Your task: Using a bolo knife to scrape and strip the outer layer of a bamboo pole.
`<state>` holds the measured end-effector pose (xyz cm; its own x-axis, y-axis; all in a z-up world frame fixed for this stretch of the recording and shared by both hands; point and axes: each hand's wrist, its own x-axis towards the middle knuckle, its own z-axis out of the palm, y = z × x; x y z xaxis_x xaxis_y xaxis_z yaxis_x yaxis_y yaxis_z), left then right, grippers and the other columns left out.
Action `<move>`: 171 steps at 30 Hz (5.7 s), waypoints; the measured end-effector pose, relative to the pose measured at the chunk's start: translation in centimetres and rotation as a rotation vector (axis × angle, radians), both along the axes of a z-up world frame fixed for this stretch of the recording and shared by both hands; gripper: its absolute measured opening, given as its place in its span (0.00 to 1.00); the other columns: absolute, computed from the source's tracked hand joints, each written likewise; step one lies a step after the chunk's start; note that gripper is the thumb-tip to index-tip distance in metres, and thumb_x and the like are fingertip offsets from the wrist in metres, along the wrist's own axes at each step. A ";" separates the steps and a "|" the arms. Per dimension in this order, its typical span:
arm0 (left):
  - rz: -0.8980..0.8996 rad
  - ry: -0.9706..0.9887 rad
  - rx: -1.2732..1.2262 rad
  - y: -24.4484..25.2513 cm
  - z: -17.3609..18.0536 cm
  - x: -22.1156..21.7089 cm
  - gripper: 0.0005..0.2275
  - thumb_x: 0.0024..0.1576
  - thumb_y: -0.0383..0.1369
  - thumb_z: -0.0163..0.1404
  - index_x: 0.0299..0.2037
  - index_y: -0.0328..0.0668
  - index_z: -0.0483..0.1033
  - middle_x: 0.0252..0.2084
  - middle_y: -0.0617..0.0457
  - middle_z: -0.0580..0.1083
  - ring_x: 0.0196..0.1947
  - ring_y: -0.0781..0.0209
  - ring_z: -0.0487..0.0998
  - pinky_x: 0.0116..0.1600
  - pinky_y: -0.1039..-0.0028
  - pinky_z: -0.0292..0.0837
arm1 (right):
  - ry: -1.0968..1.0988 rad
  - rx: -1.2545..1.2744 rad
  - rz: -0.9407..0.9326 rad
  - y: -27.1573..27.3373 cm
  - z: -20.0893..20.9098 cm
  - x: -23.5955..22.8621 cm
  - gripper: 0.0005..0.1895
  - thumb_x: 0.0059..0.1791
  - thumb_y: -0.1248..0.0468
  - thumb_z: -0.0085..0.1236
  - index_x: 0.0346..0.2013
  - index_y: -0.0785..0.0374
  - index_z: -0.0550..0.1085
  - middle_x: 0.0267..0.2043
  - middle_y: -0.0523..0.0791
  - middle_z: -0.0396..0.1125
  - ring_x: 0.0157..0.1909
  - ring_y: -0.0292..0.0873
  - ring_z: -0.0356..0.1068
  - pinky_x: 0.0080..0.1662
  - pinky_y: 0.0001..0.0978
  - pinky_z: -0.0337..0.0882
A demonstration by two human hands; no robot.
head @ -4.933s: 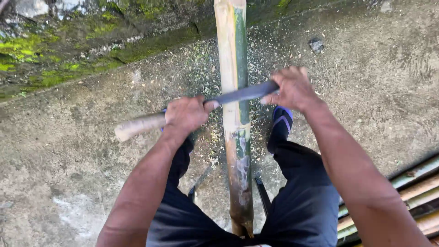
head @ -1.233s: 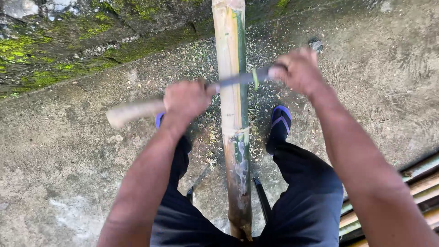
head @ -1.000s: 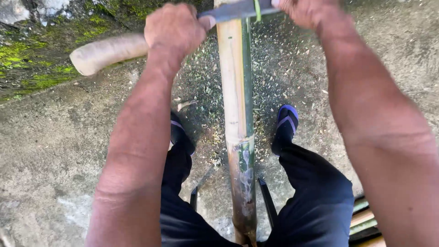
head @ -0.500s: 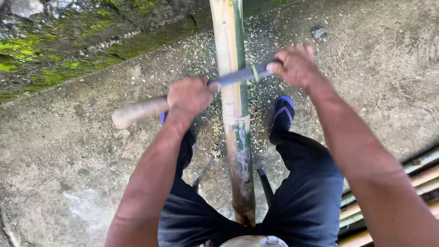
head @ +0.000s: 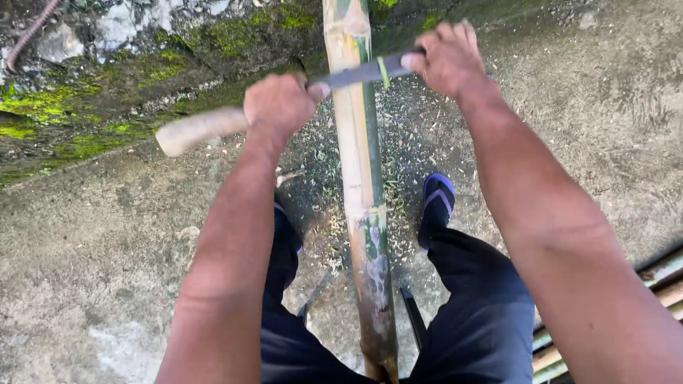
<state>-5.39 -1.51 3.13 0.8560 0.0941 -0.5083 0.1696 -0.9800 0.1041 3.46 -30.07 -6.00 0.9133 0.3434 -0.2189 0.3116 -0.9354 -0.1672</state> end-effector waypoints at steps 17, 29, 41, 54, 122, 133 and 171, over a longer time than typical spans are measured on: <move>-0.151 0.193 -0.071 -1.8 -1.1 -15.8 0.25 0.65 0.57 0.34 0.45 0.46 0.78 0.36 0.46 0.79 0.36 0.51 0.84 0.44 0.56 0.80 | -0.061 0.148 0.137 -5.4 -6.6 -19.5 0.35 0.52 0.30 0.37 0.48 0.53 0.78 0.46 0.48 0.67 0.57 0.53 0.60 0.66 0.55 0.50; -0.178 0.352 0.032 -1.1 -1.8 -15.1 0.28 0.68 0.57 0.27 0.48 0.43 0.75 0.31 0.48 0.76 0.33 0.54 0.85 0.37 0.57 0.82 | 0.239 0.125 -0.059 -2.8 -2.4 -19.1 0.24 0.49 0.38 0.50 0.47 0.47 0.80 0.50 0.48 0.69 0.58 0.53 0.59 0.67 0.53 0.48; -0.100 0.068 -0.085 -0.4 -2.9 -15.5 0.27 0.62 0.59 0.31 0.47 0.52 0.79 0.33 0.51 0.75 0.39 0.54 0.79 0.48 0.54 0.72 | -0.011 0.001 0.085 -4.1 -3.9 -20.1 0.25 0.50 0.35 0.44 0.41 0.47 0.78 0.49 0.46 0.67 0.57 0.51 0.57 0.60 0.50 0.52; -0.123 0.326 -0.169 0.6 -2.1 -17.3 0.21 0.66 0.52 0.37 0.53 0.50 0.76 0.38 0.47 0.79 0.37 0.52 0.83 0.40 0.57 0.80 | 0.172 0.054 0.071 -5.2 -5.5 -20.7 0.23 0.52 0.42 0.55 0.45 0.59 0.79 0.49 0.50 0.68 0.54 0.51 0.63 0.59 0.48 0.60; -0.271 0.185 -0.095 -0.6 -4.3 -17.1 0.28 0.65 0.57 0.25 0.47 0.48 0.75 0.30 0.46 0.75 0.28 0.55 0.77 0.31 0.56 0.80 | 0.230 0.232 0.082 -5.2 -2.8 -21.7 0.19 0.45 0.42 0.59 0.38 0.51 0.80 0.40 0.43 0.72 0.52 0.48 0.64 0.56 0.49 0.52; -0.237 0.242 -0.121 1.4 -9.3 -14.6 0.30 0.62 0.63 0.26 0.49 0.48 0.72 0.26 0.49 0.74 0.24 0.56 0.76 0.30 0.59 0.78 | 0.300 -0.238 0.040 -1.6 1.9 -17.7 0.17 0.49 0.39 0.55 0.43 0.40 0.79 0.37 0.39 0.73 0.47 0.40 0.65 0.53 0.37 0.59; -0.189 -0.471 -0.167 4.1 -8.2 0.6 0.19 0.63 0.52 0.45 0.38 0.45 0.78 0.29 0.52 0.76 0.32 0.55 0.80 0.47 0.57 0.70 | -0.295 -0.334 0.225 -0.8 3.7 -0.5 0.18 0.53 0.45 0.52 0.50 0.48 0.78 0.38 0.41 0.72 0.40 0.39 0.65 0.48 0.36 0.59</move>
<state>-4.84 2.60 -5.04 0.9893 -0.1331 -0.0593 -0.1111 -0.9524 0.2839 2.92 -30.91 -2.30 0.8643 0.4941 -0.0939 0.5006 -0.8269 0.2561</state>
